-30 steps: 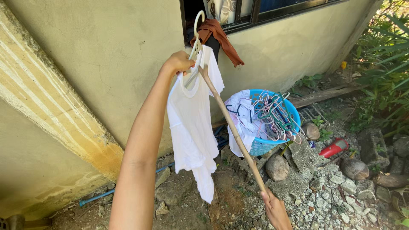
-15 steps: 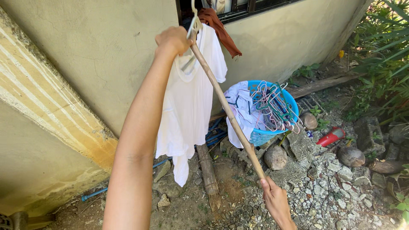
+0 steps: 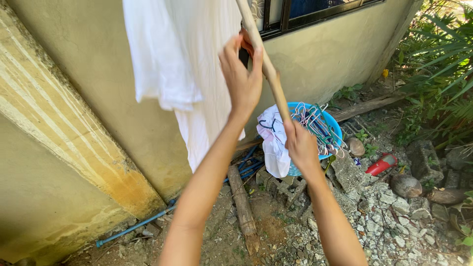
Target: The person takes white clothes and hangers from a blue basket, places the clothes onto the hangers, and then hangs the hangers onto a wooden pole or a wire near a window.
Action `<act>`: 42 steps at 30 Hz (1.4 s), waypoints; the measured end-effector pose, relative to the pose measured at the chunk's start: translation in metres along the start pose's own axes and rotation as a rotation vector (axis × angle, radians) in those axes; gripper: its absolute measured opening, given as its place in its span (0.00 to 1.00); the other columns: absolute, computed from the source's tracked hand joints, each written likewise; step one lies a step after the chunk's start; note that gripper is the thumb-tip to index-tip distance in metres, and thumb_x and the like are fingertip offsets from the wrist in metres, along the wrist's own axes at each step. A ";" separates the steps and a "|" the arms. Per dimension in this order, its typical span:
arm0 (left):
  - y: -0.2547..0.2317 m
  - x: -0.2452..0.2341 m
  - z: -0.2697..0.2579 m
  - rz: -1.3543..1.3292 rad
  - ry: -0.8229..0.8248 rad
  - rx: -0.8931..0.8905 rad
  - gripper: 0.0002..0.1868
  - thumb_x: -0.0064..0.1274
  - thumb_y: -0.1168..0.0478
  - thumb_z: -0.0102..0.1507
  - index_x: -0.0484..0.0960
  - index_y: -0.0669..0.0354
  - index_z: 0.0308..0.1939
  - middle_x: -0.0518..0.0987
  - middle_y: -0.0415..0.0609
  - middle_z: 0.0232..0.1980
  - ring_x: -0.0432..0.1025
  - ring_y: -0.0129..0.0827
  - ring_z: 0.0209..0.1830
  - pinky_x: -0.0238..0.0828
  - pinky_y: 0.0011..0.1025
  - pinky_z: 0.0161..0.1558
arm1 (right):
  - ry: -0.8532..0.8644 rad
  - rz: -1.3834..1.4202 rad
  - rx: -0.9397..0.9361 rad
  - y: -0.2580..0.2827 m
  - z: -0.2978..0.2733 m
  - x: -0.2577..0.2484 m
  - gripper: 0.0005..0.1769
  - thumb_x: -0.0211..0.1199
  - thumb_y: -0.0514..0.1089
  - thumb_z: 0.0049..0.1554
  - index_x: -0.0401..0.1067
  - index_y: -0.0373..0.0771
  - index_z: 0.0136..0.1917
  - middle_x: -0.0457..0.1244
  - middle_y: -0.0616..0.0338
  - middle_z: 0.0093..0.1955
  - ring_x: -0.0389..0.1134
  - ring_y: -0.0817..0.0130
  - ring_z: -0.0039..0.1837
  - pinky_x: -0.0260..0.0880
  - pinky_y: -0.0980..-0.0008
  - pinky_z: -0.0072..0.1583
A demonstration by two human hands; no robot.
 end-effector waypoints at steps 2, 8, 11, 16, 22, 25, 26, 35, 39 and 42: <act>0.014 0.021 -0.006 -0.111 -0.014 -0.085 0.26 0.53 0.50 0.73 0.64 0.60 0.67 0.70 0.55 0.57 0.67 0.45 0.57 0.65 0.40 0.62 | -0.009 0.050 -0.049 0.034 0.025 -0.006 0.28 0.44 0.62 0.67 0.72 0.36 0.48 0.62 0.52 0.25 0.67 0.63 0.28 0.65 0.62 0.34; 0.035 0.108 0.001 -1.028 0.279 -0.682 0.27 0.36 0.44 0.74 0.59 0.50 0.72 0.63 0.40 0.28 0.63 0.26 0.18 0.77 0.33 0.23 | -0.023 0.117 -0.117 0.092 0.077 -0.007 0.25 0.41 0.60 0.68 0.69 0.39 0.51 0.63 0.54 0.25 0.65 0.64 0.25 0.65 0.62 0.32; 0.037 0.110 0.025 -0.952 0.305 -0.727 0.22 0.37 0.45 0.74 0.57 0.47 0.68 0.61 0.41 0.26 0.53 0.22 0.13 0.53 0.25 0.13 | 0.036 0.237 -0.166 0.095 0.084 -0.003 0.23 0.40 0.59 0.69 0.65 0.38 0.56 0.62 0.56 0.27 0.64 0.67 0.25 0.64 0.64 0.31; 0.035 0.090 0.059 -0.933 0.299 -0.689 0.20 0.36 0.46 0.72 0.59 0.38 0.67 0.59 0.38 0.25 0.51 0.19 0.12 0.48 0.21 0.12 | 0.517 0.689 -0.257 0.058 0.032 0.022 0.23 0.41 0.62 0.69 0.59 0.41 0.58 0.63 0.58 0.31 0.64 0.70 0.26 0.64 0.71 0.30; 0.028 0.094 0.083 -0.982 0.350 -0.580 0.22 0.38 0.44 0.73 0.60 0.42 0.69 0.63 0.39 0.28 0.55 0.20 0.16 0.54 0.22 0.17 | 0.450 0.848 -0.048 0.010 -0.022 0.024 0.25 0.44 0.64 0.67 0.62 0.40 0.55 0.48 0.68 0.26 0.46 0.81 0.22 0.46 0.77 0.24; 0.032 0.097 0.099 -0.796 0.329 -0.474 0.27 0.32 0.39 0.72 0.59 0.43 0.71 0.74 0.41 0.36 0.73 0.22 0.31 0.75 0.24 0.35 | 0.329 0.739 -0.062 0.027 -0.007 0.012 0.25 0.43 0.64 0.66 0.63 0.41 0.52 0.48 0.69 0.25 0.47 0.80 0.21 0.46 0.77 0.23; 0.035 0.101 0.094 -0.797 0.331 -0.474 0.27 0.32 0.39 0.72 0.59 0.43 0.71 0.74 0.41 0.36 0.73 0.22 0.31 0.75 0.24 0.35 | 0.327 0.740 -0.062 0.036 0.001 0.009 0.25 0.43 0.64 0.66 0.63 0.41 0.52 0.48 0.69 0.25 0.47 0.80 0.21 0.46 0.77 0.23; 0.011 0.088 -0.118 -0.898 0.300 -0.624 0.27 0.29 0.38 0.76 0.65 0.55 0.66 0.68 0.39 0.43 0.65 0.22 0.35 0.64 0.24 0.35 | 0.076 0.578 -0.398 0.147 0.102 -0.050 0.24 0.42 0.62 0.72 0.64 0.41 0.51 0.51 0.69 0.26 0.50 0.81 0.25 0.48 0.75 0.26; -0.035 0.080 -0.126 -0.764 0.354 -0.640 0.25 0.30 0.40 0.74 0.63 0.53 0.64 0.75 0.40 0.39 0.72 0.20 0.34 0.72 0.28 0.32 | 0.115 0.677 -0.307 0.183 0.131 -0.060 0.22 0.42 0.62 0.69 0.61 0.42 0.50 0.50 0.68 0.25 0.48 0.79 0.21 0.47 0.73 0.22; -0.046 0.076 -0.091 -0.682 0.308 -0.602 0.25 0.31 0.43 0.75 0.67 0.55 0.66 0.66 0.42 0.25 0.63 0.25 0.18 0.59 0.29 0.20 | 0.093 0.680 -0.388 0.207 0.148 -0.071 0.22 0.41 0.62 0.70 0.62 0.41 0.51 0.49 0.67 0.26 0.47 0.79 0.21 0.46 0.72 0.23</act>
Point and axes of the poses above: each hand's wrist, its own z-axis towards the middle knuckle, its own x-axis out of the palm, y = z × x, the point moved 8 cm from there along z, towards the middle knuckle
